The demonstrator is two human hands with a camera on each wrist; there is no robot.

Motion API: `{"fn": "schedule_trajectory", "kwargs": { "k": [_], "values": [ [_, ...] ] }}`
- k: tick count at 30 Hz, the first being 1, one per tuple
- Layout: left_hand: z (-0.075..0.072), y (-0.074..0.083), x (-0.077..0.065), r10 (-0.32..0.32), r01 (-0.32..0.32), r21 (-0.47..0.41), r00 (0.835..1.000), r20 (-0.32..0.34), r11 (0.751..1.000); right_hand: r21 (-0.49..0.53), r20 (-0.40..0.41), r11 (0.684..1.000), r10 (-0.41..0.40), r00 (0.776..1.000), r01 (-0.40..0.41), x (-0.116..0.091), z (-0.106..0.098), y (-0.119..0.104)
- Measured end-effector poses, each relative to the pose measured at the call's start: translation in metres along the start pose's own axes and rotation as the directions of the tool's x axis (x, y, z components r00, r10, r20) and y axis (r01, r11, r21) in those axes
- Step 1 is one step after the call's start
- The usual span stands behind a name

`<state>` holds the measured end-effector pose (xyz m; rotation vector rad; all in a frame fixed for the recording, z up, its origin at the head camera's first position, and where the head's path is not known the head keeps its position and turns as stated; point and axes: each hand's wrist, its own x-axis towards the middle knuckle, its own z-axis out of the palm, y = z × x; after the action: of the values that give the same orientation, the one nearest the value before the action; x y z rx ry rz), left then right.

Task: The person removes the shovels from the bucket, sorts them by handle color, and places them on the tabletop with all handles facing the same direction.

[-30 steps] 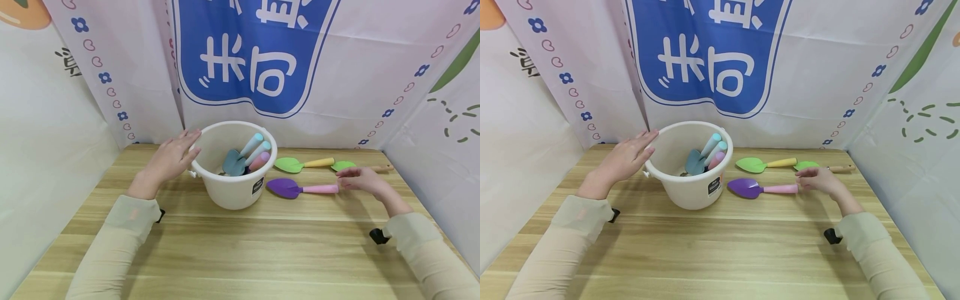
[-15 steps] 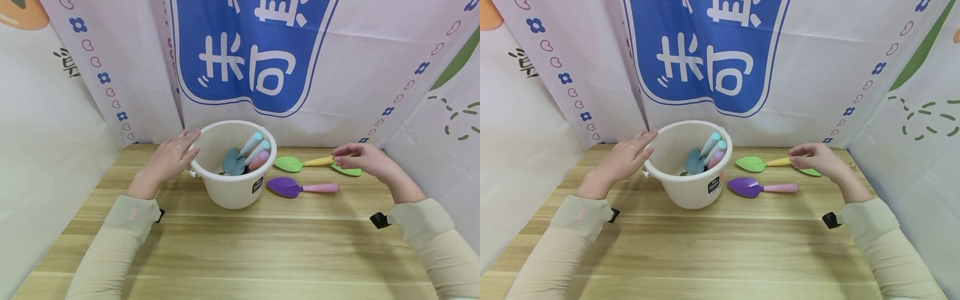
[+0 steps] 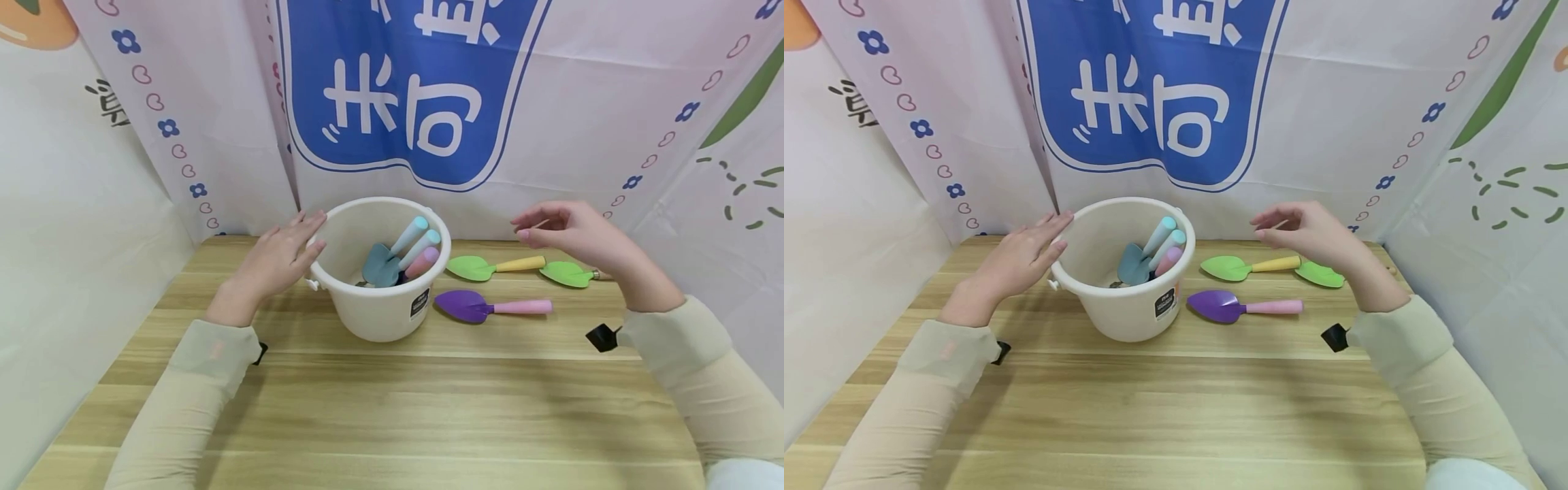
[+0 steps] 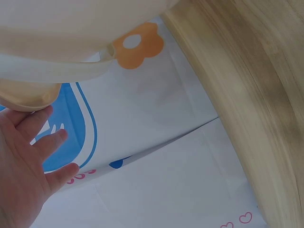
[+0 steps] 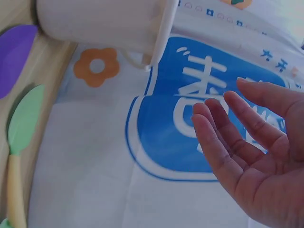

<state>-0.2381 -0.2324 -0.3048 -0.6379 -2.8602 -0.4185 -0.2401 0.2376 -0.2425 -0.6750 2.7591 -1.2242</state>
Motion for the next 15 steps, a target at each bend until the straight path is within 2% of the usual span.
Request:
{"fn": "schedule_trajectory", "kwargs": {
  "k": [4,10,15],
  "values": [
    [0.0,-0.001,0.0,0.006,-0.006,0.006,1.0,-0.008,1.0,-0.01,0.011,0.998,-0.059,0.998,0.06,0.006,0.005,-0.018],
    [0.0,-0.001,0.0,0.008,-0.007,0.019,1.0,-0.007,1.0,-0.04,0.045,0.986,-0.16,0.986,0.162,0.015,0.019,-0.032],
    [0.0,0.0,0.0,0.003,-0.003,0.017,1.0,0.0,1.0,-0.08,0.11,0.978,-0.184,0.977,0.194,0.022,0.034,-0.043]
  ]
}}
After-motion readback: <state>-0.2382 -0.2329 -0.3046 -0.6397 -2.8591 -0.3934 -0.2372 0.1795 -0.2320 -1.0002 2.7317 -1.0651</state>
